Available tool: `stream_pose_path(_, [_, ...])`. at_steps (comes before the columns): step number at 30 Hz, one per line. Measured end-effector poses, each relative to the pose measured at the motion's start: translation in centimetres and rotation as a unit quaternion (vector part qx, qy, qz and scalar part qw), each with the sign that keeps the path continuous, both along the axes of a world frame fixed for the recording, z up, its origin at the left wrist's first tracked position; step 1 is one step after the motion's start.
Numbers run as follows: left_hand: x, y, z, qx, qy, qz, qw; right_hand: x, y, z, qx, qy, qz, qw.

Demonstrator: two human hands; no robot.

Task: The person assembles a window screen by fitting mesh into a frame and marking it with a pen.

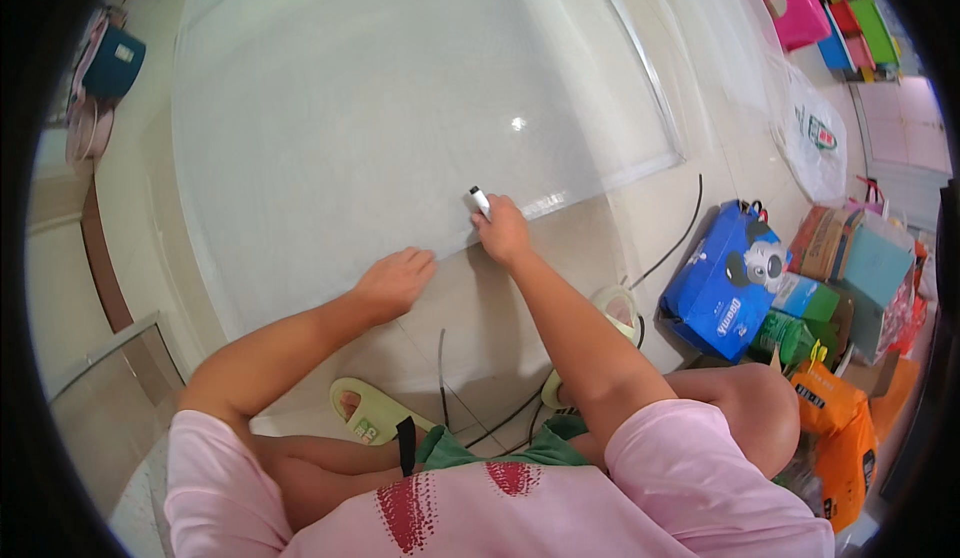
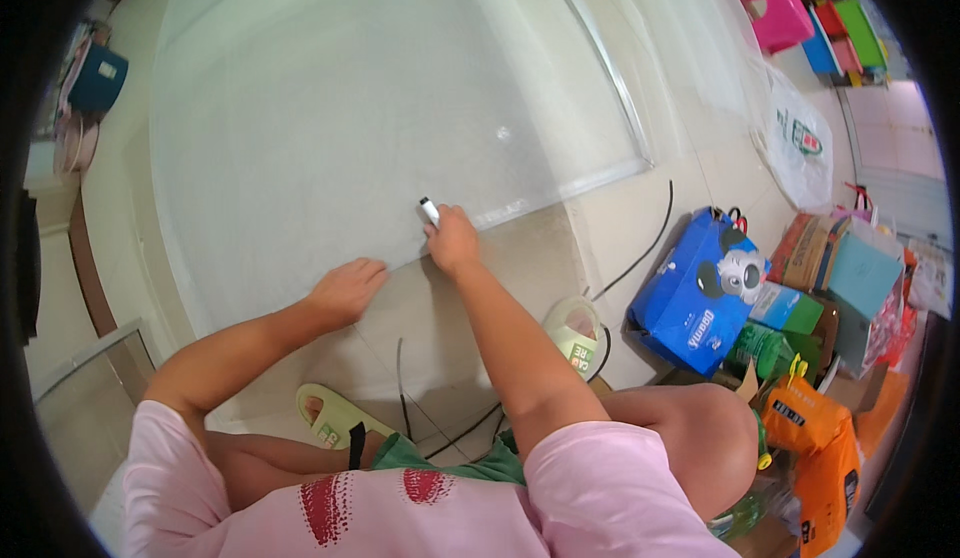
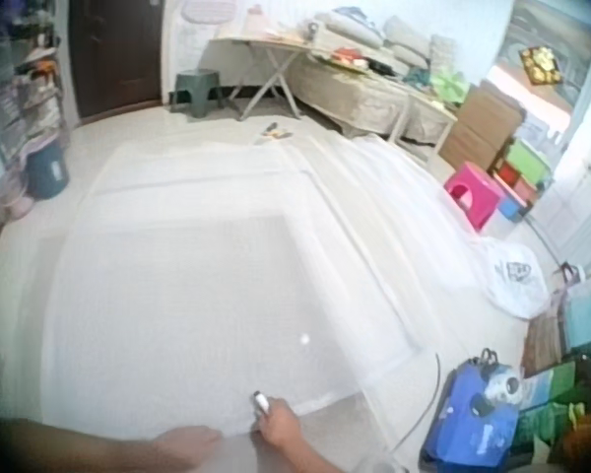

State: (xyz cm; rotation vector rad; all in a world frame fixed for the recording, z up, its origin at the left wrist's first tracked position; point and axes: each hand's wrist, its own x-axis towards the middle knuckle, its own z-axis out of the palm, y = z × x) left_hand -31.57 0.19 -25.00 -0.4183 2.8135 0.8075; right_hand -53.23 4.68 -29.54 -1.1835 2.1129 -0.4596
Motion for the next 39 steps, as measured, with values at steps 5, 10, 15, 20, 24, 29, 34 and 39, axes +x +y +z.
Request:
stream_pose_path(5, [-7.6,1.8,-1.5,0.014,0.026,0.166,0.986,-1.9,-0.4,-0.1,-0.002,-0.091,-0.042,0.995])
stream_pose_path(10, [-10.7,2.0,-1.1,-0.003,-0.051,0.170,0.984,-7.8,-0.4,1.2,0.048,-0.028,-0.061,0.997])
stream_pose_path(15, [-13.4,1.3,-0.4,-0.029,-0.113,0.184,0.976,-20.4,-1.4,7.3,0.148,0.062,0.256,0.953])
stream_pose_path(20, [-15.9,1.0,-1.2,-0.111,-0.109,0.128,0.979,-30.7,3.3,8.2,0.097,0.068,0.070,0.991])
stream_pose_path(24, [-17.3,1.0,-0.7,-0.082,-0.157,0.099,0.979,-35.0,4.2,3.4,-0.116,-0.040,-0.139,0.983])
stream_pose_path(29, [-20.3,0.7,1.1,-0.068,-0.266,0.087,0.958,-40.3,4.1,-2.3,-0.207,-0.181,-0.347,0.897])
stream_pose_path(34, [-32.1,1.3,3.6,-0.038,-0.147,0.111,0.982,-40.7,4.5,-3.7,-0.234,-0.259,-0.370,0.861])
stream_pose_path(39, [-43.5,1.8,2.1,-0.004,-0.077,0.096,0.992,-40.9,4.3,-2.1,-0.178,-0.317,-0.412,0.836])
